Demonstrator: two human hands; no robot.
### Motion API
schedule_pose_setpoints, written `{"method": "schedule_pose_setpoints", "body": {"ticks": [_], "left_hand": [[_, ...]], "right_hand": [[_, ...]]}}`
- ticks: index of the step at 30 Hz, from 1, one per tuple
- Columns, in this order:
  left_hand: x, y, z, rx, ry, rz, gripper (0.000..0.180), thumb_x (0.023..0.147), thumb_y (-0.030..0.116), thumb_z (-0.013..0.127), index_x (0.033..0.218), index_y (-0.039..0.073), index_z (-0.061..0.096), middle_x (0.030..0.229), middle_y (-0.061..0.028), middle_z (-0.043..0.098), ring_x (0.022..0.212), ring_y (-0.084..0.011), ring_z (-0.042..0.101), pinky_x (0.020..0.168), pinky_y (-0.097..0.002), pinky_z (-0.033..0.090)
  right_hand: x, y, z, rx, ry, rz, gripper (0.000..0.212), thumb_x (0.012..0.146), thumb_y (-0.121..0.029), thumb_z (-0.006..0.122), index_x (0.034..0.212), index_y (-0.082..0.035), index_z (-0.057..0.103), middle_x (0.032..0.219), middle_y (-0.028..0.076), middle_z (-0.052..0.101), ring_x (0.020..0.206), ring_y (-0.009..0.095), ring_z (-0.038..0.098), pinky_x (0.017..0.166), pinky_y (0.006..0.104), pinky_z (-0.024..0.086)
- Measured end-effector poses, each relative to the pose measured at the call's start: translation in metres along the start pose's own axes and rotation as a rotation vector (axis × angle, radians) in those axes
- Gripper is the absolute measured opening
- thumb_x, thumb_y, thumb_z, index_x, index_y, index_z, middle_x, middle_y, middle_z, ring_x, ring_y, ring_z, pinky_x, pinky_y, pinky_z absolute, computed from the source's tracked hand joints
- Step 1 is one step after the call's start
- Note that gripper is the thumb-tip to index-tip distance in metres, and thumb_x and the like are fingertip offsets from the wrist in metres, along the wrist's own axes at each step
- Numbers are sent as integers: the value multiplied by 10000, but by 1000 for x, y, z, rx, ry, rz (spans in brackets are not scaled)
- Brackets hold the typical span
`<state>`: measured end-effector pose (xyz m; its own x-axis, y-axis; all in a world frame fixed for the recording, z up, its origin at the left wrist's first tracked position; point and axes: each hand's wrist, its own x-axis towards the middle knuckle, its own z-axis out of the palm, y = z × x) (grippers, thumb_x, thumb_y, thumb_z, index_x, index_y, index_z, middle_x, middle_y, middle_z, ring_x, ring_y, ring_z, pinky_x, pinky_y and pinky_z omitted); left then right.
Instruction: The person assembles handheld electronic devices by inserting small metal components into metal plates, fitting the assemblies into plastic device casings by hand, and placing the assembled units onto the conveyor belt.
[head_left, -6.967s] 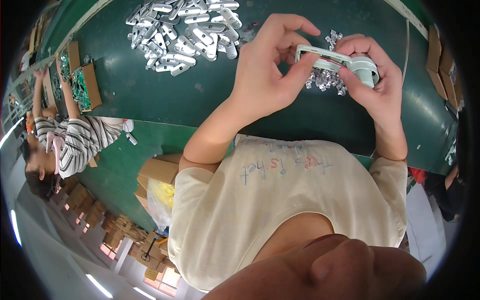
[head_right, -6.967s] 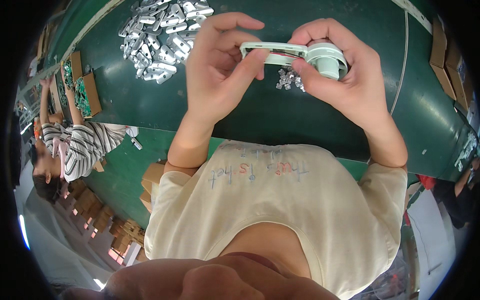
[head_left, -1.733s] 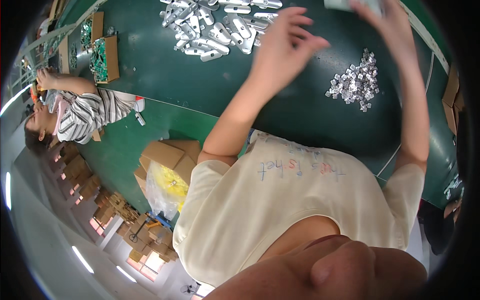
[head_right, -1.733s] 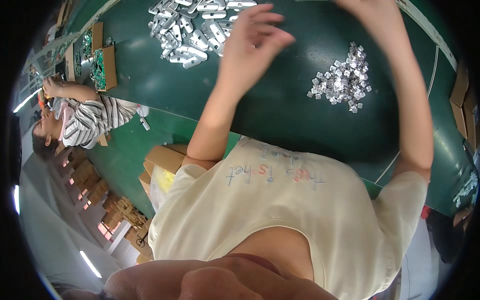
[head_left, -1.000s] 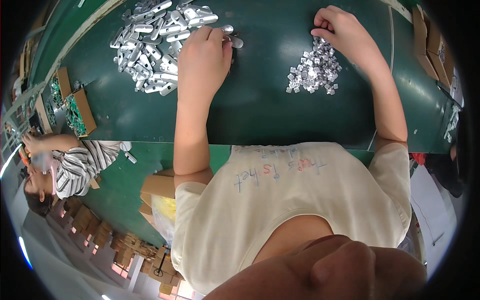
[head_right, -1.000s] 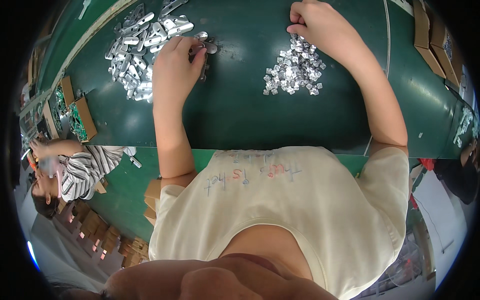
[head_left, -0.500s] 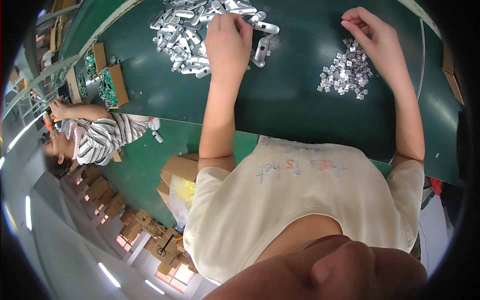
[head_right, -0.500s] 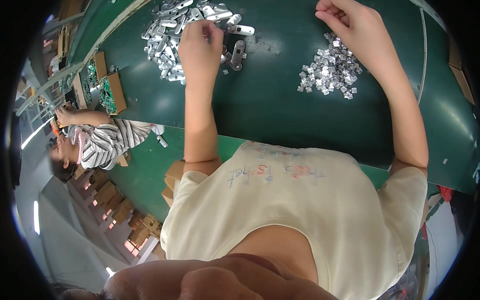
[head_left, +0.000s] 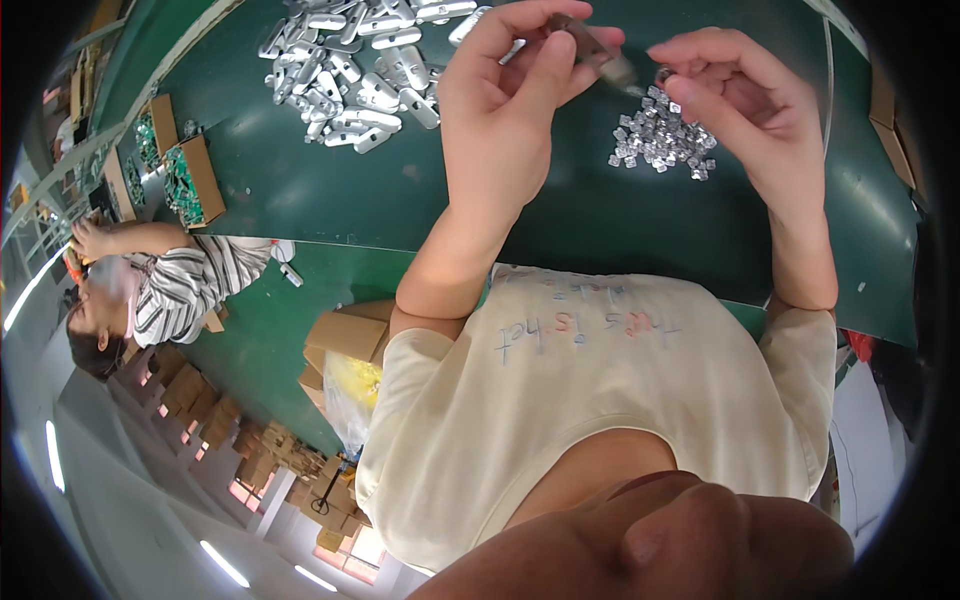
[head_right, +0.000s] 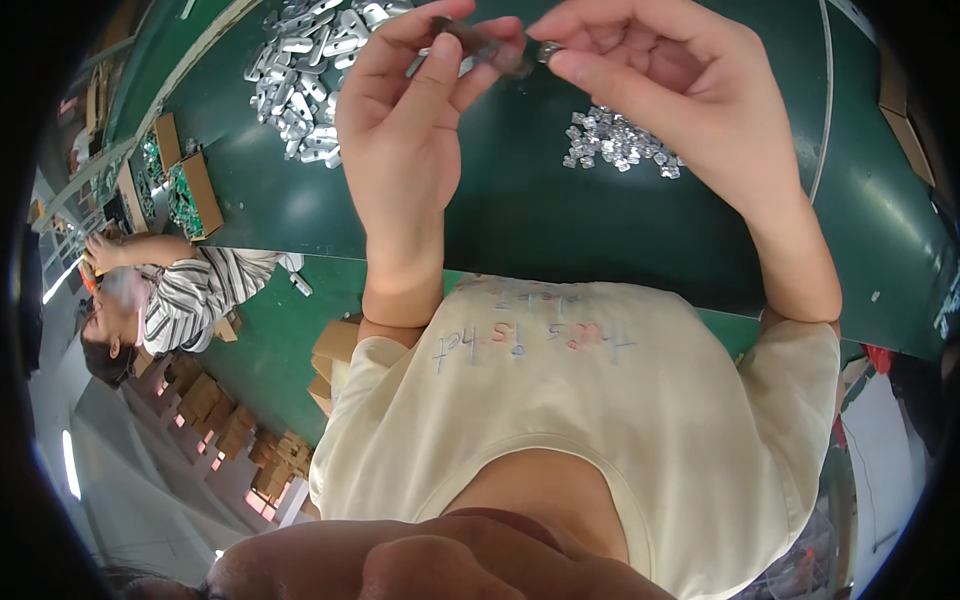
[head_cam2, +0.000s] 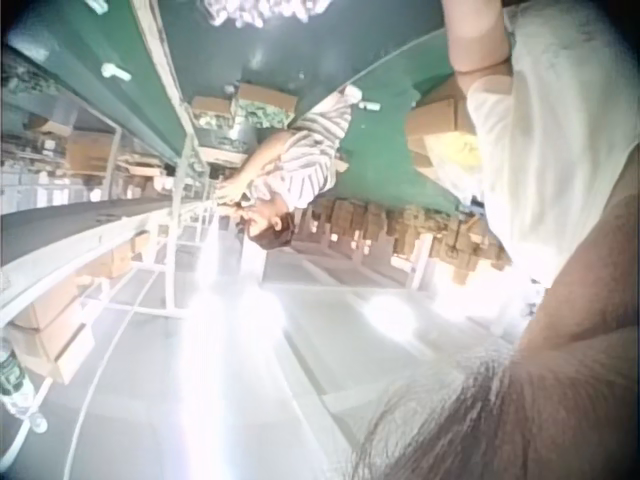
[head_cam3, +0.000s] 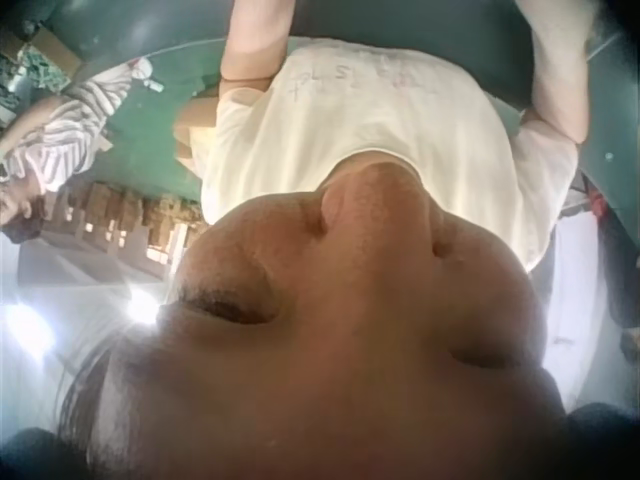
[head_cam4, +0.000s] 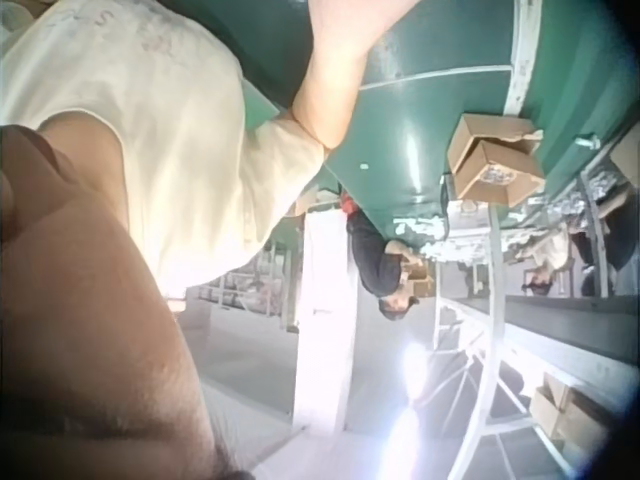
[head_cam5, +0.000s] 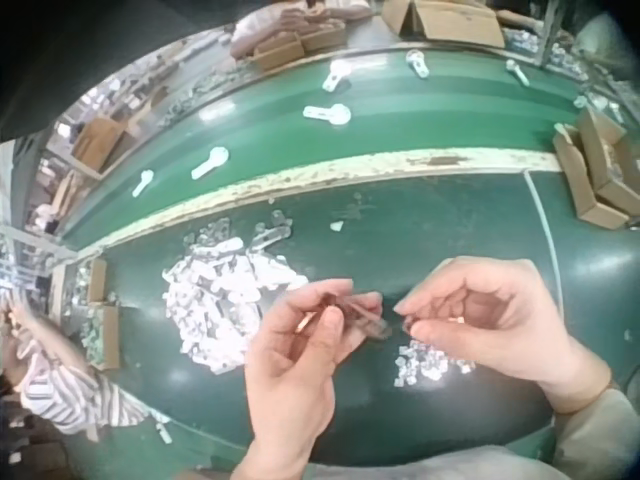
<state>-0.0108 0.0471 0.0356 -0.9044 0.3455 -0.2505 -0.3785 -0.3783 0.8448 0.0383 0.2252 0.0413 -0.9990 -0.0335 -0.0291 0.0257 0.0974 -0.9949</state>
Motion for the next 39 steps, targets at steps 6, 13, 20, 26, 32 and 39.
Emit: {"method": "schedule_pose_setpoints", "body": {"ticks": [6, 13, 20, 26, 32, 39], "left_hand": [[29, -30, -21, -105, -263, 476, 138, 862, -24, 502, 997, -46, 519, 915, -115, 594, 854, -171, 594, 787, -299, 499], [1, -14, 3, -1, -75, 247, 148, 837, -48, 493, 984, -67, 507, 871, -155, 588, 750, -241, 629, 699, -355, 544], [-4, -4, 22, 55, 28, 116, 249, 850, -65, 489, 1094, -34, 454, 870, -113, 595, 734, -139, 600, 676, -233, 501], [-3, -18, 17, 114, -91, 232, 230, 827, -74, 513, 1050, -43, 469, 851, -118, 595, 746, -155, 629, 660, -220, 515], [-4, -22, 20, 181, -155, 306, 220, 818, -68, 524, 1034, -77, 484, 863, -153, 588, 735, -233, 641, 660, -308, 557], [-1, -24, 13, 113, -181, 202, 212, 824, -63, 514, 1035, -78, 494, 852, -150, 590, 743, -228, 641, 677, -314, 561]], "right_hand": [[-5, -4, 0, 63, 13, -20, 245, 796, 41, 576, 1041, 42, 563, 901, 53, 587, 818, 78, 558, 633, 161, 419], [-6, 1, -5, 112, 43, -52, 209, 809, 54, 542, 1016, 45, 563, 925, 66, 578, 820, 95, 560, 670, 182, 421], [-9, -9, 0, 31, 170, -70, 173, 825, 48, 522, 992, 54, 566, 906, 72, 566, 807, 100, 535, 702, 207, 424], [0, -7, 10, -216, 265, -310, 168, 829, 17, 543, 995, 40, 555, 813, 50, 577, 683, 85, 536, 624, 196, 429], [2, -20, 9, -7, 187, -143, 130, 723, 75, 634, 832, 16, 597, 924, 107, 506, 829, 167, 543, 721, 260, 436], [3, -27, 13, 85, 162, 19, 164, 745, 115, 585, 881, 24, 587, 984, 104, 475, 857, 142, 519, 751, 247, 428]]}}
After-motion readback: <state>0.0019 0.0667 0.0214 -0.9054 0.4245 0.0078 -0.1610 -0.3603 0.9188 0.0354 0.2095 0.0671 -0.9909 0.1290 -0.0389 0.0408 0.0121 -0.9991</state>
